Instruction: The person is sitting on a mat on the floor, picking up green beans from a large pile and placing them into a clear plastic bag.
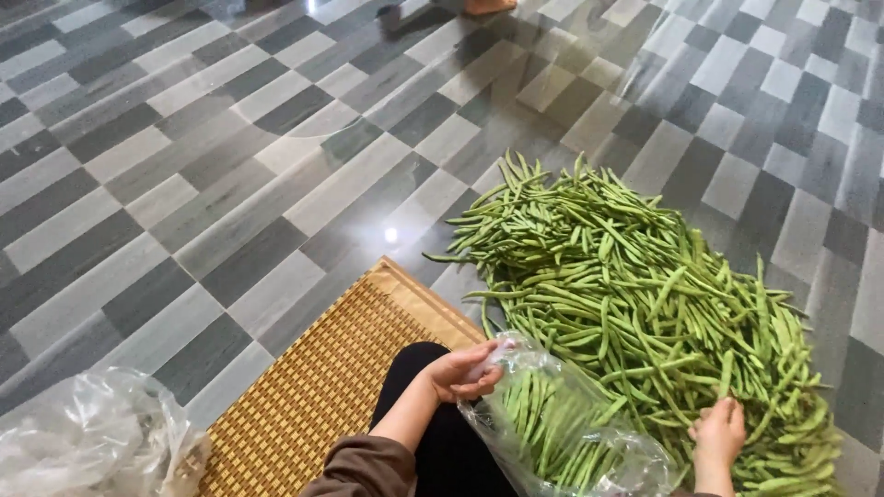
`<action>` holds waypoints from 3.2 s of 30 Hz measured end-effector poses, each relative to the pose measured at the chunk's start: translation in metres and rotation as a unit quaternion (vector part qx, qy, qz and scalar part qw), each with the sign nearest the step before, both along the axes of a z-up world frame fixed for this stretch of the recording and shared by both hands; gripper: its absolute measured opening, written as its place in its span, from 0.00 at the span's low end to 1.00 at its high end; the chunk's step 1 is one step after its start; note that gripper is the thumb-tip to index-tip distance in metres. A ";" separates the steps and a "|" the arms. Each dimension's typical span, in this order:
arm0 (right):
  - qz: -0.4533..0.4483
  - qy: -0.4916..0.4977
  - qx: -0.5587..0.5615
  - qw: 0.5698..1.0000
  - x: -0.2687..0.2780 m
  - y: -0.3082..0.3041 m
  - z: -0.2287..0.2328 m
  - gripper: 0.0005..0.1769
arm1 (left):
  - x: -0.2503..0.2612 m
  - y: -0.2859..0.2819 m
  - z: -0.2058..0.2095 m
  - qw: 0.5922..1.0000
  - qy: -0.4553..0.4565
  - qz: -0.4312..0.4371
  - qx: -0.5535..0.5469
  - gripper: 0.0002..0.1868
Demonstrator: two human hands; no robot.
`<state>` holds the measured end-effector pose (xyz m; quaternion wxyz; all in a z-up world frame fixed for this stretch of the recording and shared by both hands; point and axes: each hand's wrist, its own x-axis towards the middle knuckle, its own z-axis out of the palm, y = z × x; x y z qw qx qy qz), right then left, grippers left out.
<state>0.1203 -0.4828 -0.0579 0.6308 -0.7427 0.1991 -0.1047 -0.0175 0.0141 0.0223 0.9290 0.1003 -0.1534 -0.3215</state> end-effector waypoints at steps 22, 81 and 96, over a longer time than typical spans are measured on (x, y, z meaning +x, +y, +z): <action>0.290 0.244 -0.513 0.770 -0.106 0.057 0.042 0.25 | -0.017 -0.028 0.074 0.998 -0.057 0.031 0.021 0.33; 0.548 0.390 -0.435 0.599 -0.108 0.192 0.042 0.17 | 0.079 -0.103 0.118 0.753 0.045 0.213 0.622 0.07; 0.550 0.268 -0.314 0.726 -0.309 0.242 0.185 0.44 | 0.100 -0.142 0.133 0.776 0.091 0.212 0.587 0.07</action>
